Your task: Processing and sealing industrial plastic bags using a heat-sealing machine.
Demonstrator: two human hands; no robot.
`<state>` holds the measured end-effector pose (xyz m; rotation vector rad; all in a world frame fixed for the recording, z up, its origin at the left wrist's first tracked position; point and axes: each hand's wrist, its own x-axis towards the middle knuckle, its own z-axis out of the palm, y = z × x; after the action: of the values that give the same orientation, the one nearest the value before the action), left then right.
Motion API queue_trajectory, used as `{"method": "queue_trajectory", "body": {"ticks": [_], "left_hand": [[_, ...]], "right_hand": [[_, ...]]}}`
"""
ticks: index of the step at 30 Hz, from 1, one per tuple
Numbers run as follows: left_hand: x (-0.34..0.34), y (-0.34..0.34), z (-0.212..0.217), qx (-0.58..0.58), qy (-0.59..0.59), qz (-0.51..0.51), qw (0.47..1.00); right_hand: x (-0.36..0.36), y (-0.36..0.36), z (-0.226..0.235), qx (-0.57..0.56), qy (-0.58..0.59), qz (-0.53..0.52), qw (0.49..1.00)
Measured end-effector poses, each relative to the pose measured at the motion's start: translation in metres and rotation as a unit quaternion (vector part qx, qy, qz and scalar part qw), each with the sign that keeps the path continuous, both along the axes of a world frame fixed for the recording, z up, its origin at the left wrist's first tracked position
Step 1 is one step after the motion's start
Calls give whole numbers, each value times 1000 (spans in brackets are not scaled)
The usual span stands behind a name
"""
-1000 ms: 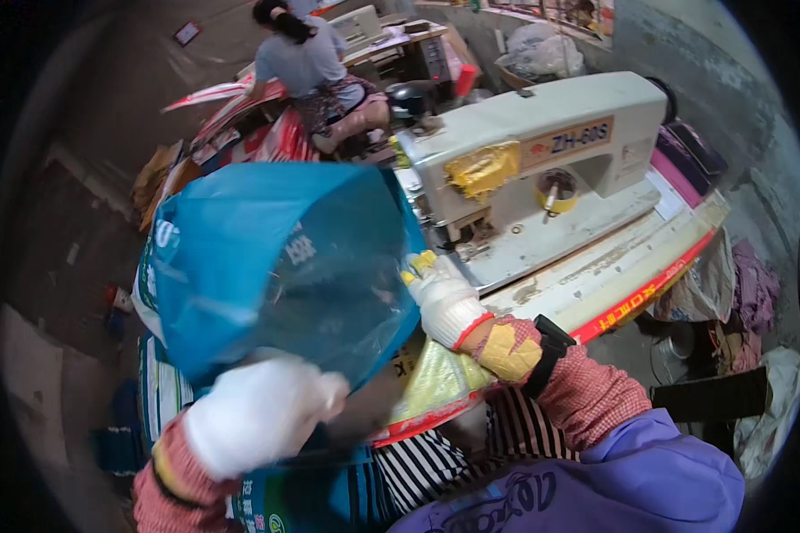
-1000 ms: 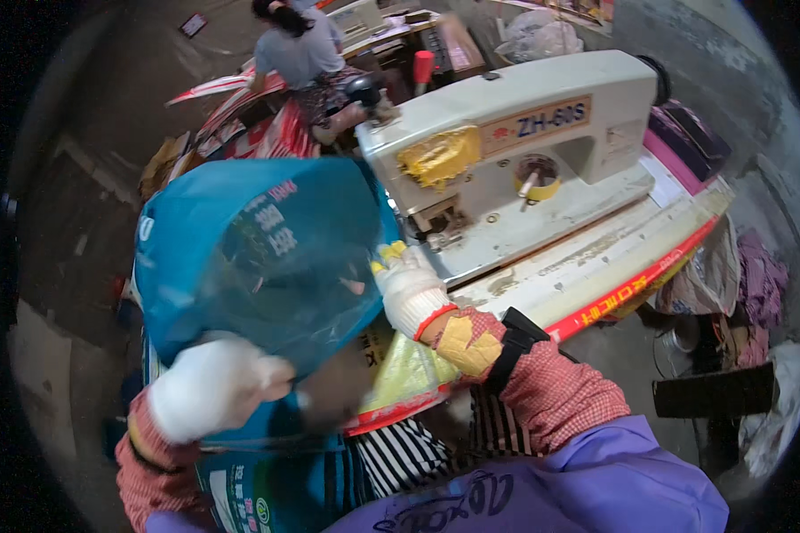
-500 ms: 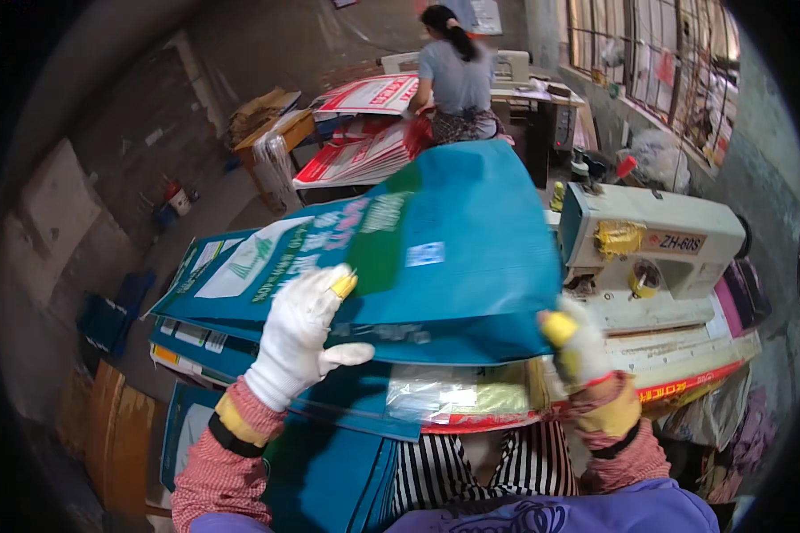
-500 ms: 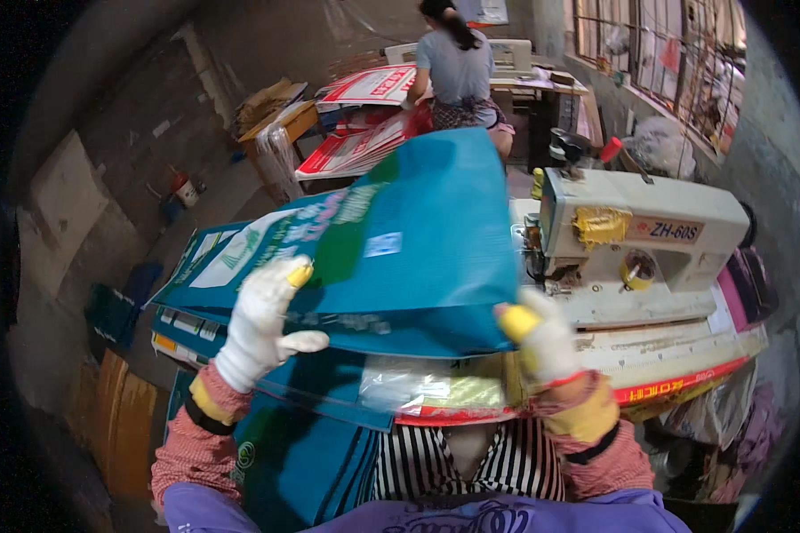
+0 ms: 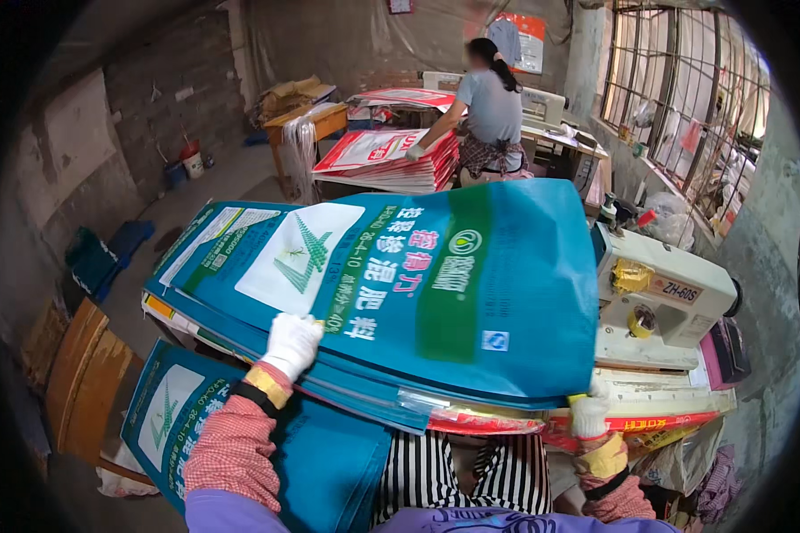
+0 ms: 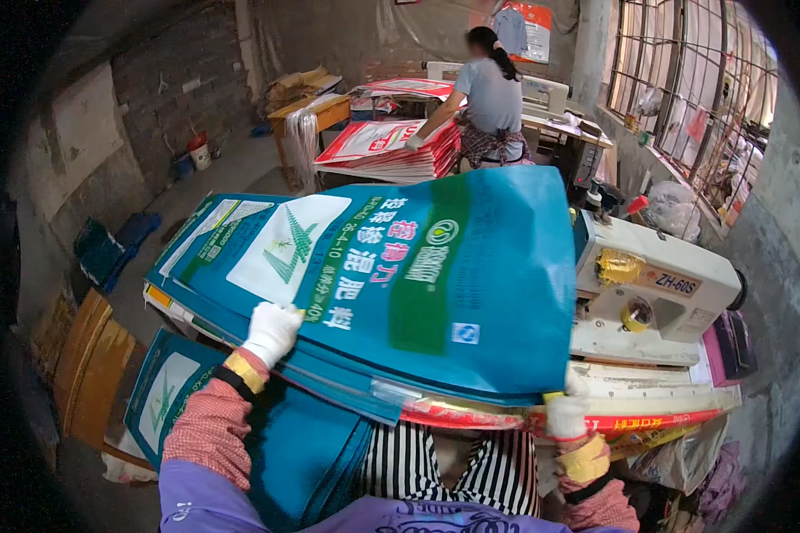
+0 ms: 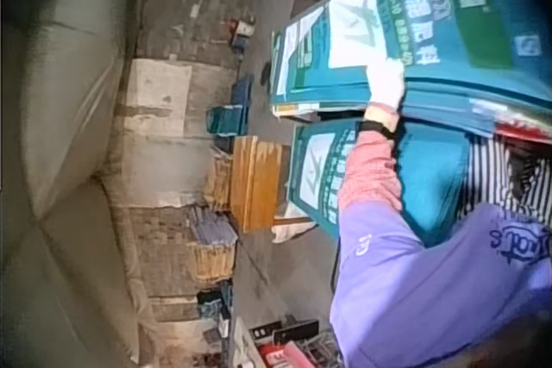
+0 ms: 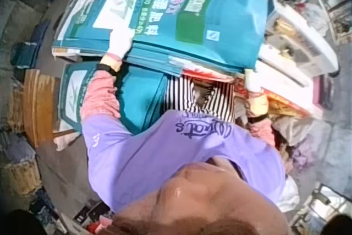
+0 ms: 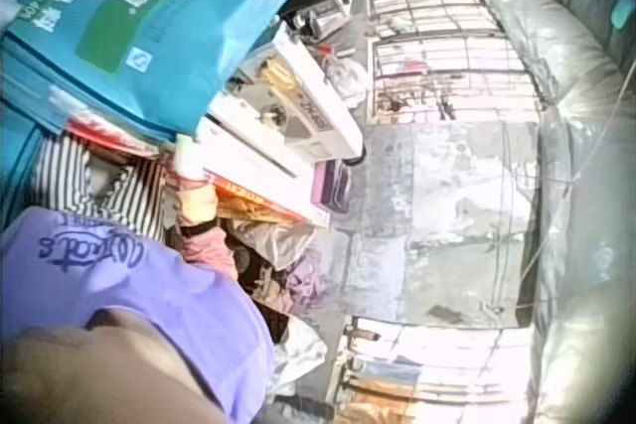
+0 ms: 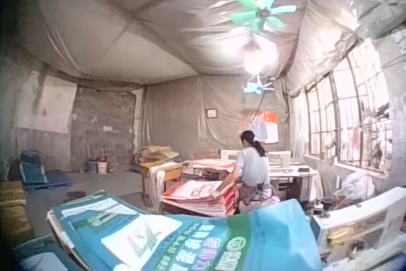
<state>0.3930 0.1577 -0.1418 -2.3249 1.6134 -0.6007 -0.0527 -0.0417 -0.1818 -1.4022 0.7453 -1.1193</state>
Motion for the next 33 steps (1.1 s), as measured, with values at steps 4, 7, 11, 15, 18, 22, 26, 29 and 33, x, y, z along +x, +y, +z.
{"method": "queue_trajectory", "body": {"ticks": [4, 7, 11, 15, 18, 22, 26, 29, 33], "left_hand": [[70, 61, 16, -8, -69, 70, 995], [141, 149, 15, 129, -82, 188, 970], [139, 149, 67, 221, -67, 173, 957], [77, 32, 119, -17, 102, 29, 994], [50, -63, 112, -84, 307, -111, 942], [63, -126, 54, -124, 541, -148, 819], [22, -160, 44, 125, 191, -198, 953], [23, -170, 21, 46, 145, -117, 981], [40, -190, 9, -34, 89, -57, 994]], "right_hand": [[57, 87, 56, -191, 45, 266, 944], [61, 108, 95, -266, 149, 411, 859], [91, 37, 85, -320, 226, 41, 919], [139, -8, 101, -148, 295, 169, 929], [167, -24, 105, -247, 479, 176, 824], [158, -4, 118, -462, 440, 205, 742], [118, -3, 115, -447, 508, 254, 691], [81, 17, 101, -441, 498, 241, 706], [48, 37, 94, -429, 559, 249, 664]]}}
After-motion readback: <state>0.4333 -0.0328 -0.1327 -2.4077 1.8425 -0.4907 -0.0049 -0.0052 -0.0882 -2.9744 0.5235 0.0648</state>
